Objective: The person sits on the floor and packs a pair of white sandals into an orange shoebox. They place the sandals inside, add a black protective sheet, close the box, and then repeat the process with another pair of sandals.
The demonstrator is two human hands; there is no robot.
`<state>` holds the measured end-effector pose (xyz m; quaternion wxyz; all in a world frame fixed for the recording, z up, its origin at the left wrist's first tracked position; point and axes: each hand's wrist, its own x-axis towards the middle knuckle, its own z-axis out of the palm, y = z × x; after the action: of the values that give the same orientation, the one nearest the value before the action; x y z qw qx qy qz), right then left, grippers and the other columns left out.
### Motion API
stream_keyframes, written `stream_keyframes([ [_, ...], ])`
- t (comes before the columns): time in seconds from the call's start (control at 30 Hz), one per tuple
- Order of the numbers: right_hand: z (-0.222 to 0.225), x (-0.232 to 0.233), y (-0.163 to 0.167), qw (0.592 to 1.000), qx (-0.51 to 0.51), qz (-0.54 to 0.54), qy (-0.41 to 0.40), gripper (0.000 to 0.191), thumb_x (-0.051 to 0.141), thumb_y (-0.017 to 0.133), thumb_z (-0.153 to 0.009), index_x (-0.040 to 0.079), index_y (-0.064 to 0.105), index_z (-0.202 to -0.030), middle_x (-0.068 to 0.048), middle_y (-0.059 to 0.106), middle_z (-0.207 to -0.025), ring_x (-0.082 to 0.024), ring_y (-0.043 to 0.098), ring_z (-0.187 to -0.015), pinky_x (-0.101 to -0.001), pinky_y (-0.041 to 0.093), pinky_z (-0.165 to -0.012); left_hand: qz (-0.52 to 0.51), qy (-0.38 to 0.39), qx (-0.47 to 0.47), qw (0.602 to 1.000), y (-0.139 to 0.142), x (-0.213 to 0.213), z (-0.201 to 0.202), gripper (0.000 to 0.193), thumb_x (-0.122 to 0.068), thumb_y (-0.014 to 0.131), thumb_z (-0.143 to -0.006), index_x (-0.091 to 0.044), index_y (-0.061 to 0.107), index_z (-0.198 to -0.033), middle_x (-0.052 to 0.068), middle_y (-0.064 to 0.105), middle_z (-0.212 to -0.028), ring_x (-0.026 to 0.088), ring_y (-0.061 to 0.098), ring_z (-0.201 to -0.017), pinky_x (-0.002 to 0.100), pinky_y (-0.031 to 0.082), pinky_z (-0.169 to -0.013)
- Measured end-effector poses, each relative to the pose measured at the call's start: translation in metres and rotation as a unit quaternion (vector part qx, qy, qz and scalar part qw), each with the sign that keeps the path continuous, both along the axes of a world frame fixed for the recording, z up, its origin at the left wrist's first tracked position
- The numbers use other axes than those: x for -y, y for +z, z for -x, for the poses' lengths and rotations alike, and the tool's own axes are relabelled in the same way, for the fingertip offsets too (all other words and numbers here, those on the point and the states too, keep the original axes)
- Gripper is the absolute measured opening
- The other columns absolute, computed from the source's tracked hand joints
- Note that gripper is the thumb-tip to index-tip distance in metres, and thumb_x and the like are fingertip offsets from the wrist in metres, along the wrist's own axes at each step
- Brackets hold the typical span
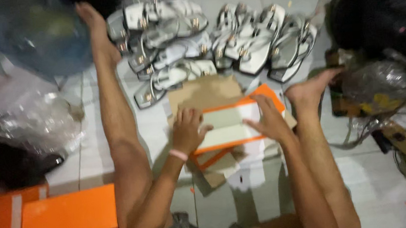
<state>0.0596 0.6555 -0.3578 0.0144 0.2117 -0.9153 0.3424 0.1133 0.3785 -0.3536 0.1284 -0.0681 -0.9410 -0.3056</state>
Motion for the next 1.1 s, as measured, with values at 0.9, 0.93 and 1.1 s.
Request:
stream_keyframes([
  [0.9,-0.091,-0.054,0.065,0.912,-0.052,0.223,-0.34,0.059,0.016,0.067,-0.077,0.015,0.054,-0.135,-0.02,0.038,-0.16,-0.037,0.051,-0.122,-0.0434,0.043,-0.095,-0.571,0.261,-0.193,0.754,0.13,-0.002,-0.013,0.037,-0.033,0.063,-0.112,-0.003,0.048,-0.097,0.002,0.048,-0.086,0.011,0.044,-0.077,0.027,0.036,-0.067],
  [0.93,-0.064,-0.06,0.076,0.888,-0.049,0.245,-0.386,0.059,0.017,0.065,-0.078,0.015,0.052,-0.136,-0.02,0.037,-0.16,-0.036,0.049,-0.124,-0.0431,0.042,-0.096,-0.559,0.305,-0.231,0.736,0.143,-0.006,0.0,0.024,-0.029,0.065,-0.107,-0.007,0.062,-0.113,0.001,0.062,-0.099,0.009,0.057,-0.088,0.024,0.048,-0.077],
  [1.1,-0.028,-0.068,0.093,0.809,-0.037,0.328,-0.487,0.06,0.023,0.059,-0.083,0.014,0.046,-0.14,-0.017,0.031,-0.163,-0.034,0.041,-0.13,-0.042,0.035,-0.101,-0.561,0.074,-0.084,0.82,0.196,-0.064,0.081,0.028,-0.022,0.073,-0.094,-0.007,0.063,-0.116,0.004,0.067,-0.105,0.014,0.063,-0.09,0.029,0.052,-0.076],
])
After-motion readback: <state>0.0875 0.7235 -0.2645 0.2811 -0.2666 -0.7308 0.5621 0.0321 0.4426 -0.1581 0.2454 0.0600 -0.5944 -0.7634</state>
